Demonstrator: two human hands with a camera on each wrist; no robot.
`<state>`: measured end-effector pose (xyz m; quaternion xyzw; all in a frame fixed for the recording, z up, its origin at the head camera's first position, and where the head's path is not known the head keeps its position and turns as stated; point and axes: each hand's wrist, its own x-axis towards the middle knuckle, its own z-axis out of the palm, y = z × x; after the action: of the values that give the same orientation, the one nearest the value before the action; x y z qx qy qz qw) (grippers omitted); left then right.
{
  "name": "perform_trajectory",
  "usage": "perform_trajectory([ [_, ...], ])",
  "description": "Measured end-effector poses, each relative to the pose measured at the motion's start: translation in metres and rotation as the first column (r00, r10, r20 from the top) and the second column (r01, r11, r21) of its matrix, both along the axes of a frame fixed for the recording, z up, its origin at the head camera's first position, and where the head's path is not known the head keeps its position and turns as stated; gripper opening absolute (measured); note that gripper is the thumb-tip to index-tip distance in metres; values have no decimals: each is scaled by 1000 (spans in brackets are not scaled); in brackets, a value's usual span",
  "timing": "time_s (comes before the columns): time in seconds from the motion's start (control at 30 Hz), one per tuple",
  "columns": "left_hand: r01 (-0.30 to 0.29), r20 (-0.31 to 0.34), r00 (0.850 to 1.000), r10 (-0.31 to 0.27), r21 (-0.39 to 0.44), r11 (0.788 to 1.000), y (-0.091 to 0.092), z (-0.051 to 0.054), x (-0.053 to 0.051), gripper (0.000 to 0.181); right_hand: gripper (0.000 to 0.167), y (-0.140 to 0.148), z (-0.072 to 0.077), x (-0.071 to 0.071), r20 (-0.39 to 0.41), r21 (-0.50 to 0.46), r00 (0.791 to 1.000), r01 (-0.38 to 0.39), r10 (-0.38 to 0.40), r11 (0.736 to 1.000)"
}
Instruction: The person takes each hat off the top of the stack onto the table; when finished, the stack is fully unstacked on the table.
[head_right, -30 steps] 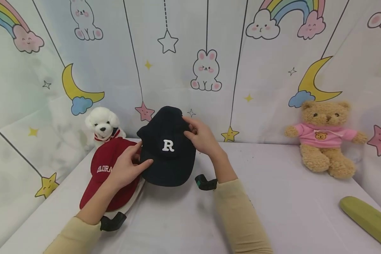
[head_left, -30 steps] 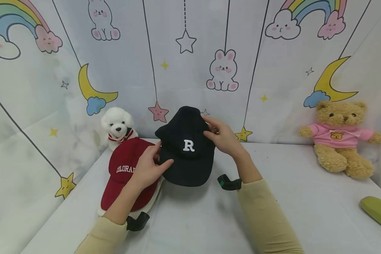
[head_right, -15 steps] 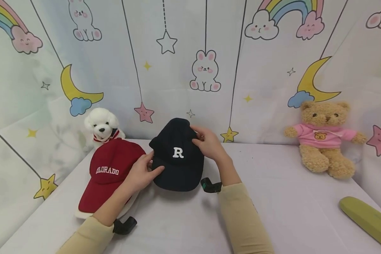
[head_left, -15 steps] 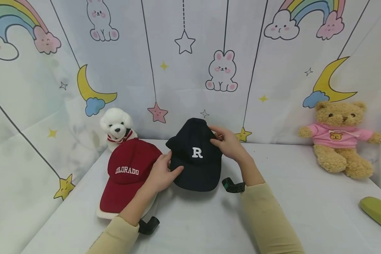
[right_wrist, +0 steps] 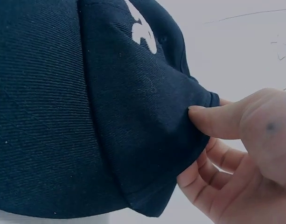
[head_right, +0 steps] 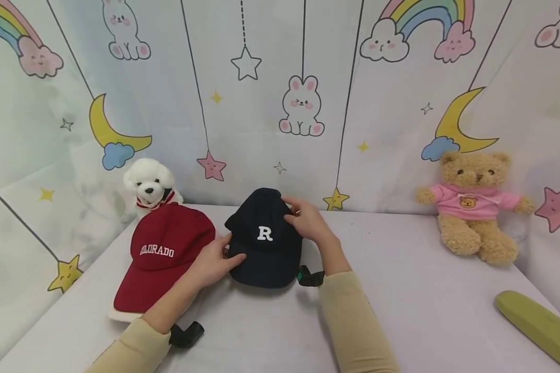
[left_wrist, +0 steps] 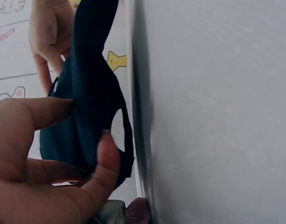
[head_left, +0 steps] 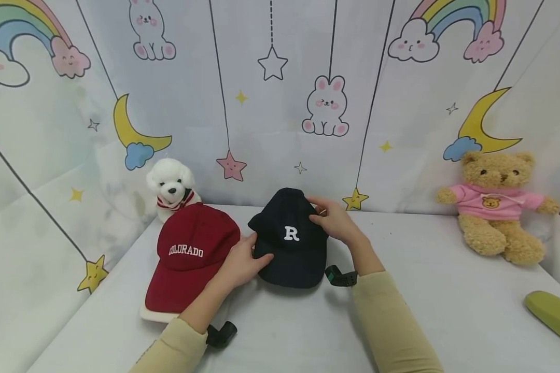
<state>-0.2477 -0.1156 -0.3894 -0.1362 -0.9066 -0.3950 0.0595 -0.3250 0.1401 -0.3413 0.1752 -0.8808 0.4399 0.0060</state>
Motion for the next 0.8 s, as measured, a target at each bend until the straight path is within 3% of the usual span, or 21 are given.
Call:
perform_trajectory([
  [0.17, 14, 52, 999, -12, -41, 999, 1, -1, -1, 75, 52, 0, -8, -3, 21, 15, 1000, -15, 15, 1000],
  [0.53, -2, 98, 995, 15, -128, 992, 4, -3, 1, 69, 51, -1, -24, -9, 62, 57, 998, 3, -6, 998],
  [0.8, -18, 123, 992, 34, -122, 992, 6, 0, 2, 75, 51, -1, -22, -7, 61, 85, 998, 22, -27, 996],
])
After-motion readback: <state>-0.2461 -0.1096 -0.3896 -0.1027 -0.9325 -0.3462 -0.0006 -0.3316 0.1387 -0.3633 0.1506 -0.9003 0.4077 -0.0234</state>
